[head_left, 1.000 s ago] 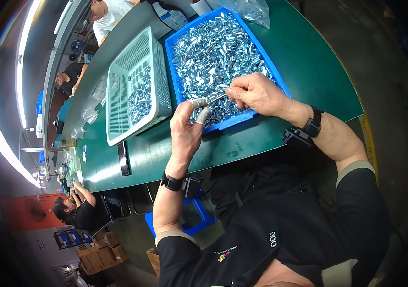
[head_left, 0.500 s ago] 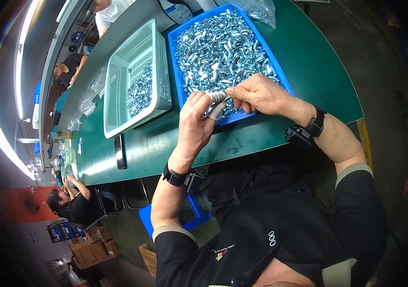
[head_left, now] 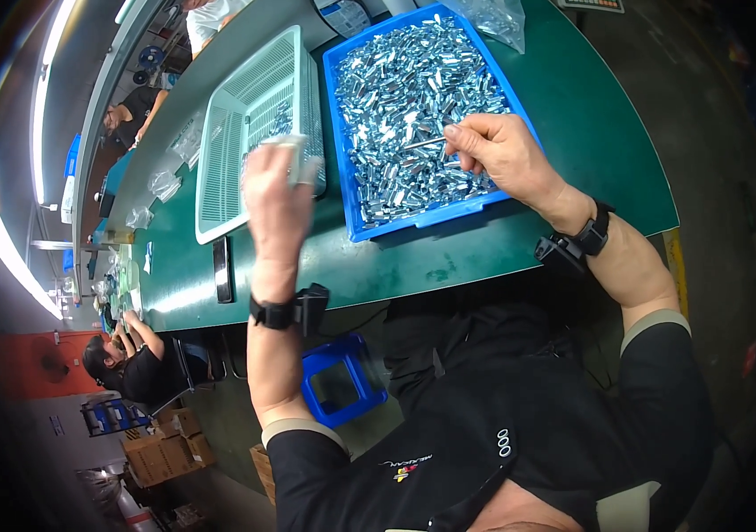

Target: The person picks up a metal rod and a small metal component from a blue tray, slides the component onto the rod, and places the assembly into a white basket, repeating the process.

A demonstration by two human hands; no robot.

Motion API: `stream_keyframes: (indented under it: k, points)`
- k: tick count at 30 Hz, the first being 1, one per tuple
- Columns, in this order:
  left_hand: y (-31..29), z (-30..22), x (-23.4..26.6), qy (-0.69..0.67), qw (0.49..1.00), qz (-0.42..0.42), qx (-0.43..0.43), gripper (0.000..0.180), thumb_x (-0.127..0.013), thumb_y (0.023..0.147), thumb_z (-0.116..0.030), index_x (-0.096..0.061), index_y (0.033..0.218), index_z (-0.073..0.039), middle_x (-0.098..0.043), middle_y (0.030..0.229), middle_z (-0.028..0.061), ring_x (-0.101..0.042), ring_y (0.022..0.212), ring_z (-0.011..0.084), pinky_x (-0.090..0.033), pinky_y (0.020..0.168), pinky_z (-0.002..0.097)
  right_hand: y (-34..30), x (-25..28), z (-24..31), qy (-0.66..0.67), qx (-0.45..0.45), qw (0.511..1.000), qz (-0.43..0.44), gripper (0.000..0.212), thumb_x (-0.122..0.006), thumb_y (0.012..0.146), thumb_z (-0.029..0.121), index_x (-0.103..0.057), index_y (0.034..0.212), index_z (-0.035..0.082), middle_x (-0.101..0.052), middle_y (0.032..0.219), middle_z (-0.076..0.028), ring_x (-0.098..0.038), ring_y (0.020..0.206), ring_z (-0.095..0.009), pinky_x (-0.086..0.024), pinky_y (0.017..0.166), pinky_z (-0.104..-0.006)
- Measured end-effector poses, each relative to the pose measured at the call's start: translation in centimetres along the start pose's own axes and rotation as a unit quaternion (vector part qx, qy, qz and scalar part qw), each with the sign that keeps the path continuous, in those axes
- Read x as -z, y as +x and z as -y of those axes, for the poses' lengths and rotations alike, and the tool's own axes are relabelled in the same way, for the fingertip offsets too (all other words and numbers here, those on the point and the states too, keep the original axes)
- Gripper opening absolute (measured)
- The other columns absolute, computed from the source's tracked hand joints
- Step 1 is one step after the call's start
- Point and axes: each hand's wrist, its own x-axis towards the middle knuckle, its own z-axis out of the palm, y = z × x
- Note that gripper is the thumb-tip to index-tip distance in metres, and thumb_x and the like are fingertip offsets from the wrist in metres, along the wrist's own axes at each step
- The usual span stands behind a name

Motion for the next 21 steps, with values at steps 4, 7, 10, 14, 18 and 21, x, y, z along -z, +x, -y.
stream_keyframes:
  k: [4,7,10,14,18,21]
  points:
    - [-2.0,-1.7,-4.9,0.028,0.992,0.1,-0.077,0.027,-0.08,0.077,-0.016,-0.07,0.099,-0.005,-0.064,0.109,0.0132,-0.057,0.113,0.0337,-0.045,0.097,0.0449,0.2,-0.5,-0.1,-0.011,-0.012,1.0,0.019,0.035,-0.062,0.103,0.033,-0.072,0.088,0.002,-0.062,0.068,0.001,-0.054,0.062,-0.005,-0.045,0.058,-0.0214]
    - [-2.6,-1.8,-6.7,0.006,0.993,0.108,-0.05,0.026,-0.079,0.077,-0.012,-0.068,0.099,-0.004,-0.064,0.11,0.0135,-0.057,0.113,0.0355,-0.046,0.097,0.0448,0.2,-0.7,-0.1,-0.021,-0.01,0.999,0.035,0.035,-0.061,0.103,0.032,-0.072,0.089,0.001,-0.063,0.068,0.0,-0.055,0.062,-0.005,-0.045,0.058,-0.0214]
    - [-2.6,-2.4,-7.0,-0.024,0.993,0.112,-0.012,0.025,-0.077,0.077,-0.008,-0.067,0.099,-0.003,-0.064,0.109,0.0139,-0.057,0.112,0.0367,-0.047,0.096,0.0442,0.2,-0.5,-0.1,-0.03,-0.014,0.999,0.026,0.035,-0.061,0.103,0.03,-0.072,0.089,0.001,-0.063,0.068,0.0,-0.055,0.062,-0.005,-0.045,0.057,-0.0215]
    - [-3.1,-2.7,-6.5,-0.072,0.994,0.076,0.022,0.02,-0.072,0.079,-0.001,-0.065,0.098,-0.004,-0.063,0.102,0.0148,-0.059,0.102,0.0365,-0.049,0.087,0.0434,-0.2,-0.6,0.1,-0.028,-0.014,0.998,0.046,0.033,-0.062,0.103,0.029,-0.072,0.09,0.0,-0.063,0.068,0.0,-0.055,0.062,-0.005,-0.044,0.057,-0.0215]
    - [-2.9,-4.1,-5.8,-0.201,0.969,0.056,0.132,0.019,-0.073,0.086,-0.002,-0.067,0.104,-0.004,-0.07,0.097,0.0103,-0.067,0.094,0.0287,-0.053,0.085,0.0369,-0.3,-0.6,0.0,-0.038,-0.012,0.997,0.067,0.03,-0.064,0.102,0.026,-0.073,0.09,0.001,-0.064,0.068,0.0,-0.055,0.061,-0.006,-0.044,0.056,-0.0232]
    - [-2.8,-5.0,-5.5,-0.485,0.827,0.072,0.274,0.027,-0.073,0.091,-0.005,-0.067,0.117,-0.004,-0.071,0.102,0.005,-0.067,0.095,0.0164,-0.052,0.087,0.0299,-0.5,-1.2,0.1,-0.059,-0.003,0.995,0.082,0.03,-0.064,0.101,0.026,-0.072,0.087,0.001,-0.064,0.066,-0.001,-0.056,0.06,-0.007,-0.044,0.056,-0.0257]
